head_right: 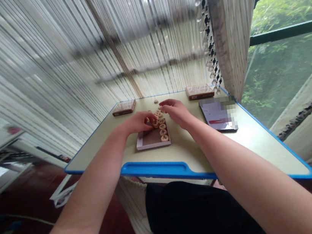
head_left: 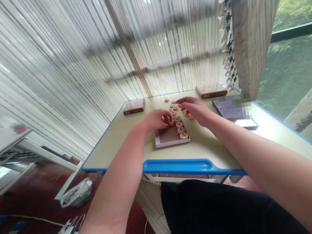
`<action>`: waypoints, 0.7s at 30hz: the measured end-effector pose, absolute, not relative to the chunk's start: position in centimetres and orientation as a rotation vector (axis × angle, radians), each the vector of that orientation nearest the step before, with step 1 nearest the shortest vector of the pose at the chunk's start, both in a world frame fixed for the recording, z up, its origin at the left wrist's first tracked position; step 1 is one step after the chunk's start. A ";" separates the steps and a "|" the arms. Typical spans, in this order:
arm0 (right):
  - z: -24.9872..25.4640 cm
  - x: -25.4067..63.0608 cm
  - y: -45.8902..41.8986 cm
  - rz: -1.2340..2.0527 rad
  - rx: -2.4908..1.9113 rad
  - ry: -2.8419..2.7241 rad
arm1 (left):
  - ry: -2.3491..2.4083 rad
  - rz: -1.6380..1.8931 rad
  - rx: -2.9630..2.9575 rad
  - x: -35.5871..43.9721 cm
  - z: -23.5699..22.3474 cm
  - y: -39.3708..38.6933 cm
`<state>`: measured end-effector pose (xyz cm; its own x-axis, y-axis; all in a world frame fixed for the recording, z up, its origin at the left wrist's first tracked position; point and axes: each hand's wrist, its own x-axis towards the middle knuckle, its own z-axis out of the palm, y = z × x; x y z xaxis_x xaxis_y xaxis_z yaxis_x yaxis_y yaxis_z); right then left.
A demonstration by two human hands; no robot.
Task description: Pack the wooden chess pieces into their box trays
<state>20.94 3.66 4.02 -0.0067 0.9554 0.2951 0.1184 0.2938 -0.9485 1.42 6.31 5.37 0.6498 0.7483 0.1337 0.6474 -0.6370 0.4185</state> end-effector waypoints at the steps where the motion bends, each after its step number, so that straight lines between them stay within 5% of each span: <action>1: 4.0 20.9 3.6 0.920 -1.070 -1.411 | 1.113 0.421 2.541 1.4 5.4 6.3; 21: 4.2 21.2 3.8 0.953 -1.049 -1.332 | 1.167 0.356 2.623 1.7 5.2 6.5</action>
<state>21.21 3.81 4.22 0.0320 0.9604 0.2766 0.0488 0.2750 -0.9602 1.73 6.46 5.22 0.6500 0.7504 0.1204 0.6899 -0.6490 0.3207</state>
